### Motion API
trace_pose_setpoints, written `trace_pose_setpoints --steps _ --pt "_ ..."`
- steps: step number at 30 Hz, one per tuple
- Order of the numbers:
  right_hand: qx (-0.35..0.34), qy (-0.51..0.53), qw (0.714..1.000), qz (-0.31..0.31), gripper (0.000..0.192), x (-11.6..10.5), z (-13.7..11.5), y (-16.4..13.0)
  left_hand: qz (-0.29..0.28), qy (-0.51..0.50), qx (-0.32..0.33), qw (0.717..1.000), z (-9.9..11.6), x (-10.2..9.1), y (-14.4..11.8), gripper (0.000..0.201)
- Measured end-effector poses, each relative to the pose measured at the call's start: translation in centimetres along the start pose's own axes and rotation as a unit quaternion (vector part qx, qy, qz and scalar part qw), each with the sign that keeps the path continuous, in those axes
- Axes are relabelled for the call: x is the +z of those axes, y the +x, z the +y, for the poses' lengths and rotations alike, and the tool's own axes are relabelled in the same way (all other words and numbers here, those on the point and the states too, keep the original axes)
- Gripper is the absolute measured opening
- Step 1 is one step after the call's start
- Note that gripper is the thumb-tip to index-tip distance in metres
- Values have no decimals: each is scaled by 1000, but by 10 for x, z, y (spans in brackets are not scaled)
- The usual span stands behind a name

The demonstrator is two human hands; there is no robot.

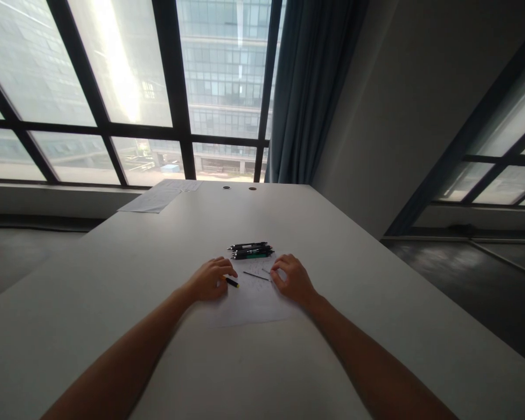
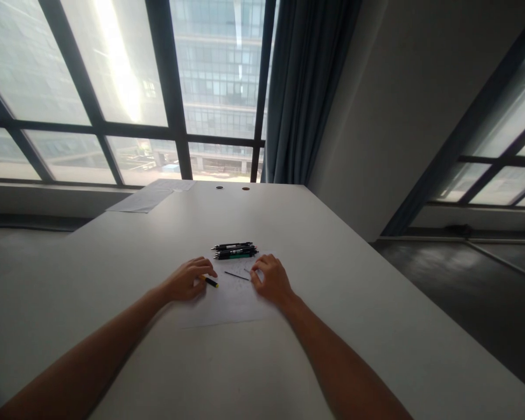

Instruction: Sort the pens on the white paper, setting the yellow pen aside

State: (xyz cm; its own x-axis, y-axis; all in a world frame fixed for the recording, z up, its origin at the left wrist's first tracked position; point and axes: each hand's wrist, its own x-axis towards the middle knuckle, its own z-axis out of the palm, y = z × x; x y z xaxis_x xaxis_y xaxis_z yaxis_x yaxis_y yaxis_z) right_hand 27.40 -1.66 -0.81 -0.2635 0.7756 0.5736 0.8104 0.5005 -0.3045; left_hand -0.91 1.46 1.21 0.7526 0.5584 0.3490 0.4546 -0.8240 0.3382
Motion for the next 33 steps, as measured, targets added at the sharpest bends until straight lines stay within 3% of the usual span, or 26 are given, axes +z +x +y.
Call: trace_pose_setpoints --steps 8,19,23,28,33 --pt "13 -28 997 -77 5 1 -11 -2 -26 20 -4 999 -6 3 -2 18" --pt "7 -20 996 -90 9 4 -11 -2 32 -24 -13 999 -16 16 -2 11" --pt "17 -29 997 -65 12 4 -9 -1 90 -44 -52 994 -19 19 -2 20" --pt "32 -8 999 -17 13 8 -3 0 150 -32 -40 987 -20 22 -1 28" --pt "37 10 999 -6 13 9 -1 0 167 -25 -41 985 -18 25 0 27"
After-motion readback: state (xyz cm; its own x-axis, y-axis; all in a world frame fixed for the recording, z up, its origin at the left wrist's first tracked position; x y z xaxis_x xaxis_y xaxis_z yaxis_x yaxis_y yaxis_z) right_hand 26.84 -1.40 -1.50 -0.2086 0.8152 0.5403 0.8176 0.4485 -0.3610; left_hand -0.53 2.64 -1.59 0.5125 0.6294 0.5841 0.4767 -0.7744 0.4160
